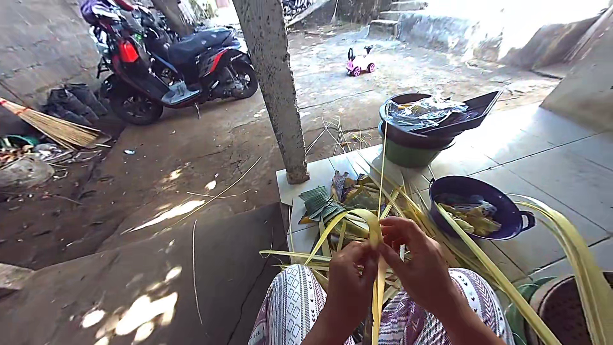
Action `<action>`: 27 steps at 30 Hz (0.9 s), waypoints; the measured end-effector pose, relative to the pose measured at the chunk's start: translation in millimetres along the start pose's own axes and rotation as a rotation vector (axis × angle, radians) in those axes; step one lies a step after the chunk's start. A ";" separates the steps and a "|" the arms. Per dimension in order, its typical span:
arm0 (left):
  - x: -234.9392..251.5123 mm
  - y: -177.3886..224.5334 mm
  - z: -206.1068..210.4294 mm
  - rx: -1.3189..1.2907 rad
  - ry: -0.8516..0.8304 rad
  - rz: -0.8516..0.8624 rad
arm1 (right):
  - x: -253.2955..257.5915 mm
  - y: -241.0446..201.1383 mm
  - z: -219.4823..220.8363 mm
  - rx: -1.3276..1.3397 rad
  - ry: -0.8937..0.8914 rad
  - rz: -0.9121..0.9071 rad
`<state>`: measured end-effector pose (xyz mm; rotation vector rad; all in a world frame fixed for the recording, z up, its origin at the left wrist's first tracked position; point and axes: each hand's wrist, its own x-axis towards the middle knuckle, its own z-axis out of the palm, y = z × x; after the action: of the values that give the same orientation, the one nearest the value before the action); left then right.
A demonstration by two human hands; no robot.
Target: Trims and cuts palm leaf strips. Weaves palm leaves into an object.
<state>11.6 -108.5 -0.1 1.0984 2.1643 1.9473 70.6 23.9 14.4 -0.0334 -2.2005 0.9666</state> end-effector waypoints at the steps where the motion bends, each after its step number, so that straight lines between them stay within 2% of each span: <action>1: 1.4 1.4 2.9 0.054 0.004 -0.008 | 0.1 -1.8 2.5 -0.079 0.026 -0.011; 3: 6.1 6.0 9.8 0.130 0.000 -0.063 | 1.3 -2.9 9.6 -0.193 0.092 -0.004; 6: 13.5 10.0 22.4 0.182 0.008 -0.081 | 8.4 -3.0 11.8 -0.197 0.104 0.092; 11: 24.9 14.5 31.7 0.256 0.031 0.039 | 32.2 1.4 -3.4 0.062 0.202 0.301; 13: 31.8 17.7 27.0 0.180 -0.059 0.011 | 44.2 6.3 -15.5 0.163 0.316 0.331; 17: 44.0 23.7 3.8 -0.174 -0.389 -0.239 | 66.7 23.2 -51.5 0.370 0.524 0.427; 21: 44.9 18.6 -20.2 -0.298 -0.585 -0.318 | 77.3 49.5 -93.8 0.621 0.722 0.557; 23: 47.0 17.0 -35.3 -0.330 -0.620 -0.327 | 77.0 69.5 -120.7 0.721 0.790 0.587; 27: 56.5 26.0 -72.6 -0.435 -0.543 -0.357 | 64.9 119.3 -175.5 0.948 0.894 0.594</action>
<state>-52.1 -142.9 62.3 0.9379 1.4492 1.6072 102.8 239.3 56.8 -0.5717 -0.7884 1.7863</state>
